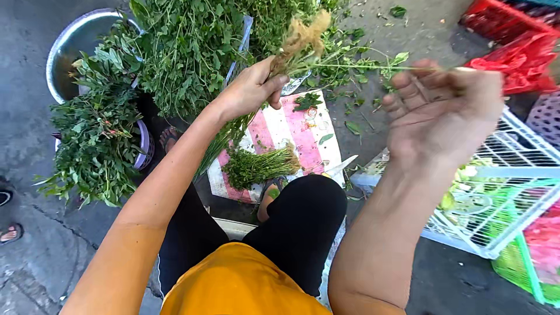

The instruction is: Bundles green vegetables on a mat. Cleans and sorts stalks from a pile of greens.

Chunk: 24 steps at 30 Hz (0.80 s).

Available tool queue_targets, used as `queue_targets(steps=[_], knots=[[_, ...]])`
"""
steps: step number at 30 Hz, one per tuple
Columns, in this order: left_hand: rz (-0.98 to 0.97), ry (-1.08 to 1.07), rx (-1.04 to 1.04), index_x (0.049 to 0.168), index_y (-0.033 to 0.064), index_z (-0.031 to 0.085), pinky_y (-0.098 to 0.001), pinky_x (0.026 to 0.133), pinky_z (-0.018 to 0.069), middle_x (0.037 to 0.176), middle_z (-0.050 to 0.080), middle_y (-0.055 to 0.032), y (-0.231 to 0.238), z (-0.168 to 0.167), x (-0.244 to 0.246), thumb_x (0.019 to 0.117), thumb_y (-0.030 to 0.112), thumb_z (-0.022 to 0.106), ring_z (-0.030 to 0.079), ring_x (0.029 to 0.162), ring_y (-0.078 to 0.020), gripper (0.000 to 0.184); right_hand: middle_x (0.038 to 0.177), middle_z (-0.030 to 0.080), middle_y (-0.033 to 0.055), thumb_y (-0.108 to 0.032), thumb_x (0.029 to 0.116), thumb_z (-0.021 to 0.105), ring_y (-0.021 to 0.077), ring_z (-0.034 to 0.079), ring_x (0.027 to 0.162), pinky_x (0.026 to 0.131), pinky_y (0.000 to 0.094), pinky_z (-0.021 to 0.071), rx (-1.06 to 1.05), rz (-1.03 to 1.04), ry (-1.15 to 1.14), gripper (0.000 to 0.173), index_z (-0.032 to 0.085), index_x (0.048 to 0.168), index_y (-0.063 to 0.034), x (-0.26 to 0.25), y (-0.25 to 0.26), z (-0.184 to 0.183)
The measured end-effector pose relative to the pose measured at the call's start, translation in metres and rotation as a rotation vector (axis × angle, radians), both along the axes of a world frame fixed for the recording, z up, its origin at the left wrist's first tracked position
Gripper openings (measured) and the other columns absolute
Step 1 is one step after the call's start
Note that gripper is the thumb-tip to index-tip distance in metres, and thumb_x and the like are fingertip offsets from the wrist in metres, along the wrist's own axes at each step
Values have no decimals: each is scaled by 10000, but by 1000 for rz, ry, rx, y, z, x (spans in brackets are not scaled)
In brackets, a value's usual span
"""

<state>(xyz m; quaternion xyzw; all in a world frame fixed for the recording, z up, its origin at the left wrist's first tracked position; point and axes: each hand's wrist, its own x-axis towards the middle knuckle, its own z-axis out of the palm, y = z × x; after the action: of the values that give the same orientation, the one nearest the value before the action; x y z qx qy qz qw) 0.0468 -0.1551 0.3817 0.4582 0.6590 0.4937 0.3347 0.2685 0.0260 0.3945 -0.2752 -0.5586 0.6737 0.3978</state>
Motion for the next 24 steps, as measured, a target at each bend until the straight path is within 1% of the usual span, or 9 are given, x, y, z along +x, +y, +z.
queue_targets(steps=[2, 4, 8, 10, 14, 16, 18, 22, 24], knots=[[-66, 148, -54, 1328, -21, 526, -311, 805, 611, 857, 677, -52, 4, 0, 4, 1102, 162, 453, 707, 775, -114, 300, 1152, 700, 22, -234, 1087, 186, 249, 680, 1135, 1001, 491, 536, -203, 90, 250, 370, 528, 951, -202, 9, 4, 4], [-136, 275, -103, 1336, -18, 524, -295, 763, 596, 825, 665, -54, 9, 1, 10, 1106, 175, 450, 686, 719, -109, 309, 832, 635, 23, -265, 1072, 170, 219, 672, 945, 1022, 519, 504, -287, 171, 414, 456, 538, 815, -186, 12, 8, 1], [-265, 489, -210, 1241, 11, 550, -364, 731, 568, 803, 649, -80, 16, -2, 13, 1109, 227, 453, 661, 680, -174, 271, 660, 466, -40, -368, 1070, 85, 110, 537, 642, 714, 317, 524, -271, 173, 539, 529, 530, 863, -170, 36, 36, -8], [-258, 452, -248, 1250, 15, 543, -351, 723, 573, 817, 643, -78, 13, -5, 6, 1114, 232, 440, 662, 685, -166, 276, 660, 504, -34, -351, 1071, 6, 115, 552, 635, 701, 298, 525, -173, 88, 488, 595, 527, 862, -152, 58, 56, -7], [45, -131, -212, 1494, 65, 401, -341, 699, 617, 1046, 728, -99, 4, -3, -6, 1118, 200, 416, 738, 879, -203, 400, 945, 705, 26, -298, 1104, 373, 151, 693, 874, 845, 390, 594, 375, -13, -528, 361, 649, 1044, -74, 96, 62, -21], [175, -362, -148, 1479, 115, 397, -360, 683, 629, 1147, 739, -97, 4, 4, -8, 1119, 213, 406, 751, 933, -236, 373, 1133, 681, 272, -400, 1039, 574, 430, 651, 1047, 912, 667, 482, 595, 138, -1111, 477, 685, 1194, 37, 90, 48, -31], [247, -526, -86, 1411, 113, 428, -378, 685, 637, 1191, 733, -93, 4, 12, -8, 1124, 218, 388, 755, 949, -258, 308, 1260, 588, 397, -335, 992, 679, 607, 526, 1211, 979, 804, 350, 665, 172, -1272, 485, 657, 1257, 70, 80, 35, -46], [338, -663, -25, 1396, 103, 438, -436, 711, 641, 1229, 718, -116, 3, 22, -7, 1129, 235, 374, 743, 1007, -310, 305, 1192, 665, 158, -265, 1016, 620, 206, 676, 1055, 903, 392, 575, 693, 159, -632, 361, 625, 1255, 6, 37, -24, -49], [358, -674, -10, 1396, 104, 438, -445, 727, 640, 1239, 715, -113, 5, 25, -6, 1130, 244, 369, 740, 1021, -305, 308, 1187, 657, 85, -236, 981, 667, 144, 678, 1015, 809, 336, 608, 626, 300, -354, 340, 613, 1249, -34, 8, -63, -43]])
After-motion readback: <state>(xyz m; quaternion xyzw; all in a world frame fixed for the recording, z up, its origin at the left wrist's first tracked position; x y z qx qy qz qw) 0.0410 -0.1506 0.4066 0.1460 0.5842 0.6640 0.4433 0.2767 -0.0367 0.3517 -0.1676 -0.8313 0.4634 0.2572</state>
